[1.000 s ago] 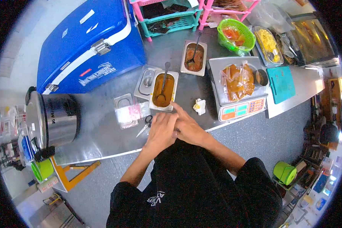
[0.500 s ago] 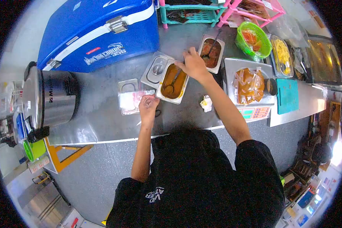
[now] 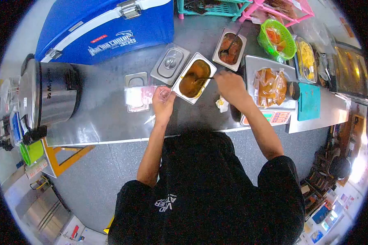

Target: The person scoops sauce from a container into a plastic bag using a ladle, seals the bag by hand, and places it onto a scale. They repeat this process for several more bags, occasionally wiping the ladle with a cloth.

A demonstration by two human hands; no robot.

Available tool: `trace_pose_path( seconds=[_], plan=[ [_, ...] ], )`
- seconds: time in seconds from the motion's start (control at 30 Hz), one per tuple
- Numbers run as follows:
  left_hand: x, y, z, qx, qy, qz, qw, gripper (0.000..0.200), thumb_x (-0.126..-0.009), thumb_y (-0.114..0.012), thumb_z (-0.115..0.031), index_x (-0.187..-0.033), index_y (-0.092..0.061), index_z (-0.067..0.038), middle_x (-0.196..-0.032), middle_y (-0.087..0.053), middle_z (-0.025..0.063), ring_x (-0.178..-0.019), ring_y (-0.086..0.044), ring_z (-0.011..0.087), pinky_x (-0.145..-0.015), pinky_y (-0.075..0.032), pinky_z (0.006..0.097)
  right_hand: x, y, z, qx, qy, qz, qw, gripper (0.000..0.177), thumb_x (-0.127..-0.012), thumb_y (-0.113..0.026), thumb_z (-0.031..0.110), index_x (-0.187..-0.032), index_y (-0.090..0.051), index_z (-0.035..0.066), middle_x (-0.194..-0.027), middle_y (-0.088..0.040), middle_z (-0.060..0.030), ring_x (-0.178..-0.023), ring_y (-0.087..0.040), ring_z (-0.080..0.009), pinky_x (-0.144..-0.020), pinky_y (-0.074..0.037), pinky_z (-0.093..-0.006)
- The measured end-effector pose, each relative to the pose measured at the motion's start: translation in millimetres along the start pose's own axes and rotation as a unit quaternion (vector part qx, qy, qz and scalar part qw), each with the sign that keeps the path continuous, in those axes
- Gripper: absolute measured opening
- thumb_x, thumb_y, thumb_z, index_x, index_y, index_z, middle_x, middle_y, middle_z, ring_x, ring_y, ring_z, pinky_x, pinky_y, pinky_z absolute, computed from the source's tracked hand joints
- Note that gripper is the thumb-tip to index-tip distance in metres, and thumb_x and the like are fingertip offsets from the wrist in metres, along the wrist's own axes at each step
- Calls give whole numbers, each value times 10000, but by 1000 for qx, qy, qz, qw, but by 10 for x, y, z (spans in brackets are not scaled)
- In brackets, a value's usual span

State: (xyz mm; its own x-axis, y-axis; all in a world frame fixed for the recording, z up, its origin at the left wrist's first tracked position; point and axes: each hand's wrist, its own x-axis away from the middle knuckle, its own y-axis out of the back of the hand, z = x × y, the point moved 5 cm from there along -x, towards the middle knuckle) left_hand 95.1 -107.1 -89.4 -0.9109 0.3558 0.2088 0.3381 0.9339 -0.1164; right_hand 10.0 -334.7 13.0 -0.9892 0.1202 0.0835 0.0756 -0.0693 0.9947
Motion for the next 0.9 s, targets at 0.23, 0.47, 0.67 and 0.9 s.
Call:
trace_pose_path(
  seconds=[0.23,0.47,0.67,0.9],
  plan=[
    [44,-68,6,27,-3,-3,1000,232,-842,-637,101,-987,-536,-50,-890,-592,12,-842,-581,84,-726,-464,217,-36,-206,-102,44,-70,24,996,167,-847,-557,123,-877,-679,13,-910,-676,-179,-813,-709,-312,-645,-588,-415],
    [79,-79,-55,36,12,-23,999,226,-840,-639,98,-975,-536,-52,-880,-595,9,-794,-585,80,-687,-465,214,131,-323,66,-98,-63,20,993,208,-821,-601,215,-809,-681,24,-815,-690,-198,-748,-702,-360,-674,-582,-463],
    [78,-83,-28,53,47,-4,997,221,-828,-642,102,-971,-550,-40,-877,-598,29,-805,-597,108,-716,-499,239,238,-507,59,-190,-71,31,979,211,-821,-603,240,-816,-713,60,-843,-698,-197,-737,-685,-379,-700,-567,-481],
    [57,-38,124,112,77,1,991,236,-819,-653,91,-999,-561,-31,-899,-629,74,-821,-622,156,-754,-525,289,418,-566,-187,-347,-124,6,929,236,-834,-627,257,-883,-747,59,-844,-712,-171,-788,-683,-370,-747,-554,-421]
  ],
)
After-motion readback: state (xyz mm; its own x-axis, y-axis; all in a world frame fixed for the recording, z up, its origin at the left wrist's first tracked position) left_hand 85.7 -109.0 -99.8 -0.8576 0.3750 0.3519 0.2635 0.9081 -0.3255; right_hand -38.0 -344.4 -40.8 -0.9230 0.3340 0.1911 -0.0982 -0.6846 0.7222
